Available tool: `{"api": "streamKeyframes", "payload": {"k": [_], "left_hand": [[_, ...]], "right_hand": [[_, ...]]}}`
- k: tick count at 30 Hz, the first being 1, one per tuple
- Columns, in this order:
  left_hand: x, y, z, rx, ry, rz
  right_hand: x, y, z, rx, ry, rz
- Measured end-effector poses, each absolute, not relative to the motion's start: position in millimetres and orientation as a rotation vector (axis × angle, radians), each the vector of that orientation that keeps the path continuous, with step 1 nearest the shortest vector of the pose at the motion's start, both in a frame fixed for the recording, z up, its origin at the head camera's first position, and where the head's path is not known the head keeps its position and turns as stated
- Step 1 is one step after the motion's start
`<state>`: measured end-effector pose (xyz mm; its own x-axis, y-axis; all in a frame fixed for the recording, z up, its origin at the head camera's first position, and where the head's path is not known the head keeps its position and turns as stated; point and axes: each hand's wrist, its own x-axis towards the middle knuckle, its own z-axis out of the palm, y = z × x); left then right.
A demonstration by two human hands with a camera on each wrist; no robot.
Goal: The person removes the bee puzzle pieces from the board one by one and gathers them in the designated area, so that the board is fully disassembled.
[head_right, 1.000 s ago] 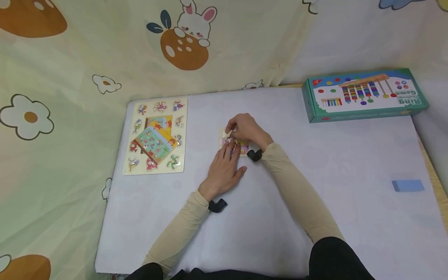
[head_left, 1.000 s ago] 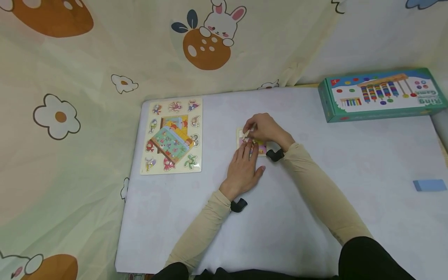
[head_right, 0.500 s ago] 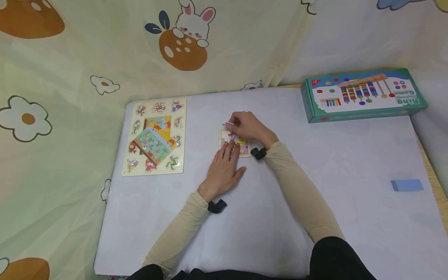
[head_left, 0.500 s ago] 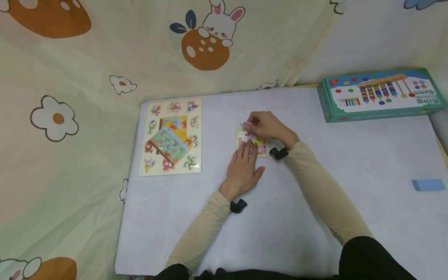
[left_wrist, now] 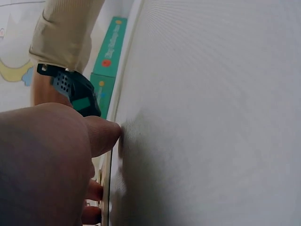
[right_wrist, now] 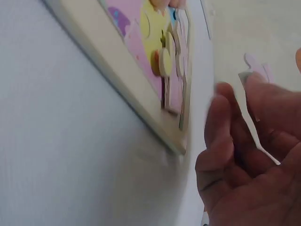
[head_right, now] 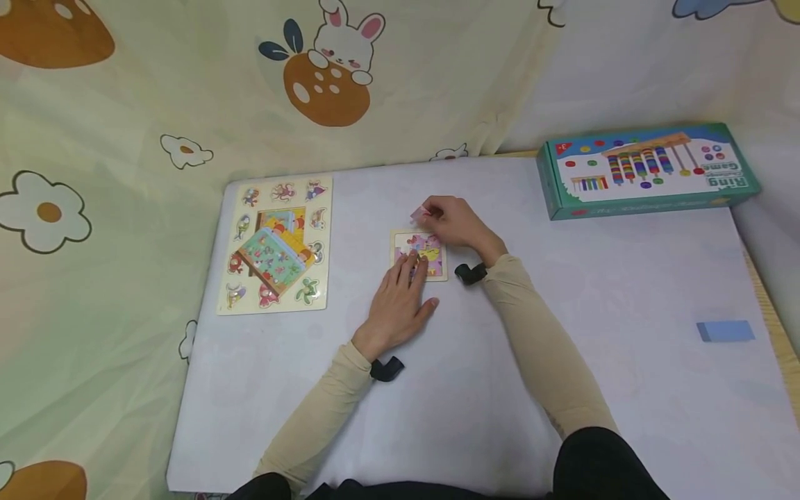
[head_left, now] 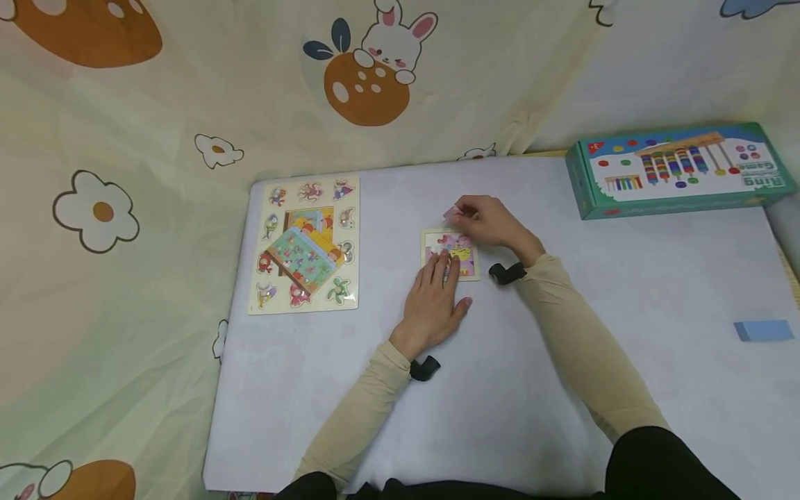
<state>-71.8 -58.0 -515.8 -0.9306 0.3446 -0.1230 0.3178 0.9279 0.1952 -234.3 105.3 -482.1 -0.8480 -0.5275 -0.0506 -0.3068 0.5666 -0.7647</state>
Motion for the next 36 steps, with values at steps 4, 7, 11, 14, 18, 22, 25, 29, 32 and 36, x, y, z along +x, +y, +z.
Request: {"api": "streamKeyframes", "payload": {"k": [4,7,11,14,18,22,25,29,32,36], "left_hand": [[-71.8,-57.8,-515.8,0.501,2.926,0.267],[-71.9,-57.1,-515.6,0.499,2.923,0.274],[-71.3,-56.2,-515.3,0.497,2.913,0.276],[-71.0,-56.2,-515.1,0.497,2.914,0.278],[-70.9,-56.9,-514.2,0.498,2.921,0.295],[-70.7,-57.2,-513.8,0.498,2.919,0.305],[-70.8,-57.0,-514.1,0.490,2.914,0.315],[-70.9,-56.6,-514.2,0.471,2.903,0.323],[-70.7,-56.0,-513.8,0.466,2.901,0.321],[-70.7,-55.1,-512.9,0.472,2.906,0.321]], "right_hand": [[-234.4,111.9,-482.2,-0.625,2.528,-1.204],[-235.2,117.6,-483.5,-0.603,2.524,-1.257],[-235.1,126.1,-485.5,-0.619,2.515,-1.307],[-235.1,132.3,-486.2,-0.578,2.508,-1.330],[-236.4,141.1,-485.7,-0.459,2.522,-1.332],[-237.2,152.2,-485.2,-0.403,2.569,-1.333],[-238.5,160.7,-485.9,-0.402,2.605,-1.332],[-241.4,170.2,-487.9,-0.421,2.635,-1.310],[-243.9,176.8,-489.9,-0.412,2.656,-1.293],[-247.1,184.8,-490.7,-0.368,2.691,-1.261]]}}
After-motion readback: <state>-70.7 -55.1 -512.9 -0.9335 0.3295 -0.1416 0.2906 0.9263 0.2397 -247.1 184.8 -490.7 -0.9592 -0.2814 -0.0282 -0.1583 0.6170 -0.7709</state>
